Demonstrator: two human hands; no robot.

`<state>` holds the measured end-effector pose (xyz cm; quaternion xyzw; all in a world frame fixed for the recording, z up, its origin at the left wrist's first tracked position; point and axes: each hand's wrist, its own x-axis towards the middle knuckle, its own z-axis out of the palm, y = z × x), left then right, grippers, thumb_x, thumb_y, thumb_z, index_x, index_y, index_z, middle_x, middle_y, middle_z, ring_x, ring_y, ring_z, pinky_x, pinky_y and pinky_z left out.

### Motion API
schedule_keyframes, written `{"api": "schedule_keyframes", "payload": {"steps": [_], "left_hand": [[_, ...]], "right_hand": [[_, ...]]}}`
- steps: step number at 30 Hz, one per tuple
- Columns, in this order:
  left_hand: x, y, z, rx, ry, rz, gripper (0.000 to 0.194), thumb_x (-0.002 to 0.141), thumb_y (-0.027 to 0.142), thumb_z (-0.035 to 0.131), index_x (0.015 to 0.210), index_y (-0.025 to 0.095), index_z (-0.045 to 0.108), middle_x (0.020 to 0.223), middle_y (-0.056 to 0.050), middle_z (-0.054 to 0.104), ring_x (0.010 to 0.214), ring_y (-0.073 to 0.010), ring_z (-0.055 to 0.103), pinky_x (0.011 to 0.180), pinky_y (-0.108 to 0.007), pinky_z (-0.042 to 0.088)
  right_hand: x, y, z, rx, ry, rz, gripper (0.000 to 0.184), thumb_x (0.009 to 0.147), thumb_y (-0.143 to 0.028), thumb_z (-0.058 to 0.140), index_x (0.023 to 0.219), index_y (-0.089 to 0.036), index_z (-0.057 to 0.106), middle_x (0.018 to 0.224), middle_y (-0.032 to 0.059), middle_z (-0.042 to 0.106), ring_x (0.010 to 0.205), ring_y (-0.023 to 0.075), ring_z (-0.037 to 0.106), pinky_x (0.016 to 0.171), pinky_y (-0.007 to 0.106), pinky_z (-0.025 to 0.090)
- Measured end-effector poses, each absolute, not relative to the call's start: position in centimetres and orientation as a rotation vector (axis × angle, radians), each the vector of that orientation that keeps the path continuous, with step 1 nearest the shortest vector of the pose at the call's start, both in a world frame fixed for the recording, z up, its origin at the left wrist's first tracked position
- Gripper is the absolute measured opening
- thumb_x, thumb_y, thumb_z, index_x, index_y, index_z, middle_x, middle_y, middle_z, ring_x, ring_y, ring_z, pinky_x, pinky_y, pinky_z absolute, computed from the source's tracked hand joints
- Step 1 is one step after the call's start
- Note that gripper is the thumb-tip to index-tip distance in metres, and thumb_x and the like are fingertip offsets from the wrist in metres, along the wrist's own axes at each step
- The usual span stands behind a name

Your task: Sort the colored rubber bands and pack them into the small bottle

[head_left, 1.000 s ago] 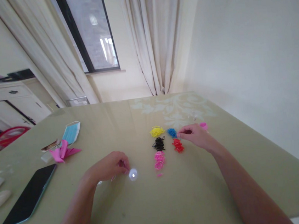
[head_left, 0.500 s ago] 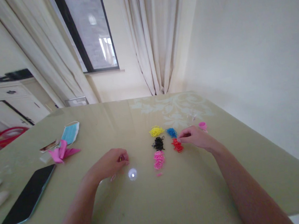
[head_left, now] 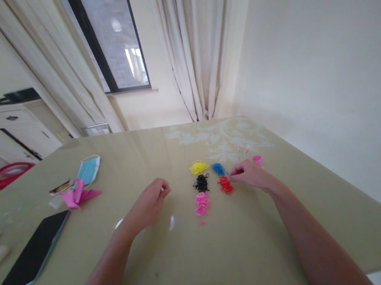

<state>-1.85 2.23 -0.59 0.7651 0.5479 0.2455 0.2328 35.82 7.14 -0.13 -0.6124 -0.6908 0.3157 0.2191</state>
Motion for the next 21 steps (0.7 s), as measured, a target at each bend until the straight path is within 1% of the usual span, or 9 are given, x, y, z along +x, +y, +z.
{"api": "schedule_keyframes", "payload": {"steps": [3, 5, 9, 12, 14, 18, 21], "left_hand": [[-0.6, 1.9, -0.3, 1.949, 1.484, 0.823, 0.022, 0.099, 0.041, 0.049, 0.091, 0.022, 0.057, 0.078, -0.001, 0.062, 0.073, -0.0186, 0.057, 0.069, -0.03, 0.044], [0.1, 1.6, -0.2, 1.839, 1.378, 0.898, 0.025, 0.097, 0.044, 0.055, 0.092, 0.021, 0.061, 0.076, 0.0, 0.062, 0.072, -0.0174, 0.059, 0.068, -0.029, 0.046], [1.3, 1.1, -0.6, 1.668, 1.17, 0.985, 0.03, 0.094, 0.048, 0.064, 0.097, 0.018, 0.069, 0.084, -0.004, 0.07, 0.081, -0.0183, 0.066, 0.077, -0.031, 0.053], [1.9, 0.8, -0.9, 1.583, 1.085, 0.961, 0.031, 0.091, 0.048, 0.07, 0.097, 0.018, 0.073, 0.09, -0.006, 0.075, 0.086, -0.0194, 0.069, 0.082, -0.033, 0.056], [2.2, 0.6, -1.1, 1.547, 1.061, 0.937, 0.032, 0.089, 0.049, 0.073, 0.097, 0.018, 0.073, 0.09, -0.006, 0.076, 0.087, -0.0202, 0.071, 0.083, -0.034, 0.057], [2.6, 0.4, -1.3, 1.524, 1.062, 0.91, 0.036, 0.086, 0.052, 0.076, 0.096, 0.018, 0.073, 0.092, -0.008, 0.078, 0.089, -0.0221, 0.073, 0.084, -0.036, 0.058], [2.6, 0.3, -1.2, 1.527, 1.056, 0.903, 0.036, 0.086, 0.052, 0.077, 0.096, 0.018, 0.073, 0.095, -0.008, 0.079, 0.091, -0.0225, 0.073, 0.085, -0.036, 0.058]], "right_hand": [[35.5, 6.9, 0.2, -1.614, -1.933, 0.842, 0.016, 0.076, -0.034, 0.078, 0.075, -0.018, 0.081, 0.072, 0.005, 0.077, 0.068, 0.0207, 0.066, 0.063, 0.031, 0.045], [34.5, 6.4, 0.6, -1.476, -1.943, 0.839, 0.02, 0.079, -0.037, 0.077, 0.078, -0.018, 0.081, 0.071, 0.0042, 0.075, 0.066, 0.0187, 0.064, 0.062, 0.03, 0.045], [30.5, 4.7, 1.0, -1.18, -1.877, 0.891, 0.028, 0.087, -0.046, 0.075, 0.085, -0.018, 0.081, 0.066, 0.0012, 0.068, 0.058, 0.0146, 0.055, 0.055, 0.027, 0.04], [27.3, 3.3, 0.5, -1.013, -1.934, 0.861, 0.024, 0.086, -0.044, 0.082, 0.092, -0.021, 0.083, 0.075, 0.0017, 0.068, 0.064, 0.014, 0.056, 0.059, 0.027, 0.042], [26.0, 2.7, -0.1, -0.966, -1.969, 0.853, 0.024, 0.087, -0.044, 0.083, 0.094, -0.02, 0.084, 0.074, 0.0015, 0.066, 0.064, 0.0136, 0.055, 0.059, 0.027, 0.041], [24.9, 2.1, -1.0, -0.937, -1.987, 0.834, 0.022, 0.094, -0.042, 0.077, 0.089, -0.021, 0.084, 0.072, 0.0012, 0.063, 0.064, 0.0137, 0.055, 0.06, 0.027, 0.041], [25.0, 2.0, -0.9, -0.93, -1.979, 0.83, 0.021, 0.093, -0.039, 0.078, 0.087, -0.02, 0.083, 0.072, 0.001, 0.062, 0.064, 0.0138, 0.054, 0.059, 0.027, 0.041]]}}
